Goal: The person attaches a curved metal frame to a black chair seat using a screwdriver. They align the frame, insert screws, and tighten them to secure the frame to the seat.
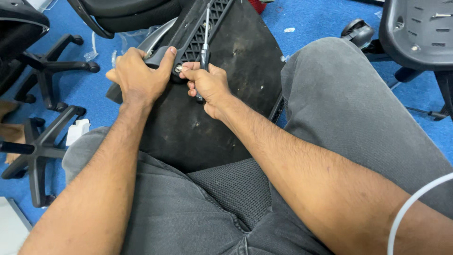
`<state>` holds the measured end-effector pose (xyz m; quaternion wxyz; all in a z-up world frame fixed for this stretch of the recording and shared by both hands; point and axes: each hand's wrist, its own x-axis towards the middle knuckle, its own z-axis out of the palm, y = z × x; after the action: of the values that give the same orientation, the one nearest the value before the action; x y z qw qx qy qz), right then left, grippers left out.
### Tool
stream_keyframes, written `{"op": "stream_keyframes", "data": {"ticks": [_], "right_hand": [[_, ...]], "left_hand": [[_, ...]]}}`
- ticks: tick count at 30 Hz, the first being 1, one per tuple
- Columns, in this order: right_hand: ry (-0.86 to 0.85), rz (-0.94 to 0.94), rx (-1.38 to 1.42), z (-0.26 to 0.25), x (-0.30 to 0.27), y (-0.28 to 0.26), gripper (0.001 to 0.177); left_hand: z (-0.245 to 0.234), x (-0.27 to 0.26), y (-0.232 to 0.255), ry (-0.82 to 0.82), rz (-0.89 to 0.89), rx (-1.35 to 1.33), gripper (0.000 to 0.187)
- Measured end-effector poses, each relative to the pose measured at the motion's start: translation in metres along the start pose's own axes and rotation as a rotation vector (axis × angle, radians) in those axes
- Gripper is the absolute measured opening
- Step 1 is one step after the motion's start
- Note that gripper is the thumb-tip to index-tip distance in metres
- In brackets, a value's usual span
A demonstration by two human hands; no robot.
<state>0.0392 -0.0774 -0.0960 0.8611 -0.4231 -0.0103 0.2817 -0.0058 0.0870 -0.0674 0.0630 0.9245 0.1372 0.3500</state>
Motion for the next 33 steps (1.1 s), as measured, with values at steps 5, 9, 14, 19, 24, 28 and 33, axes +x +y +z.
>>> {"op": "stream_keyframes", "data": {"ticks": [5,9,14,19,24,28,33], "right_hand": [[0.117,0.032,-0.092,0.004,0.001,-0.009,0.008],[0.178,0.050,-0.201,0.011,-0.006,-0.022,0.006],[0.266,0.089,-0.394,0.017,-0.021,-0.044,0.015],[0.355,0.170,-0.446,0.012,-0.028,-0.056,0.026],[0.336,0.166,-0.367,0.008,-0.020,-0.049,0.024],[0.284,0.195,-0.270,-0.004,-0.011,-0.047,0.025],[0.239,0.186,-0.304,-0.012,-0.013,-0.052,0.024]], "left_hand": [[-0.004,-0.001,0.005,0.009,0.016,-0.008,0.067],[-0.008,-0.004,0.011,-0.005,0.004,-0.006,0.067],[-0.015,-0.008,0.025,-0.023,0.021,-0.006,0.066],[-0.018,-0.010,0.035,-0.079,-0.071,-0.004,0.067],[-0.028,-0.008,0.039,-0.075,0.065,-0.071,0.063],[-0.048,-0.004,0.038,-0.270,-0.143,-0.331,0.059],[-0.056,0.006,0.045,-0.383,-0.381,-0.408,0.066]]}}
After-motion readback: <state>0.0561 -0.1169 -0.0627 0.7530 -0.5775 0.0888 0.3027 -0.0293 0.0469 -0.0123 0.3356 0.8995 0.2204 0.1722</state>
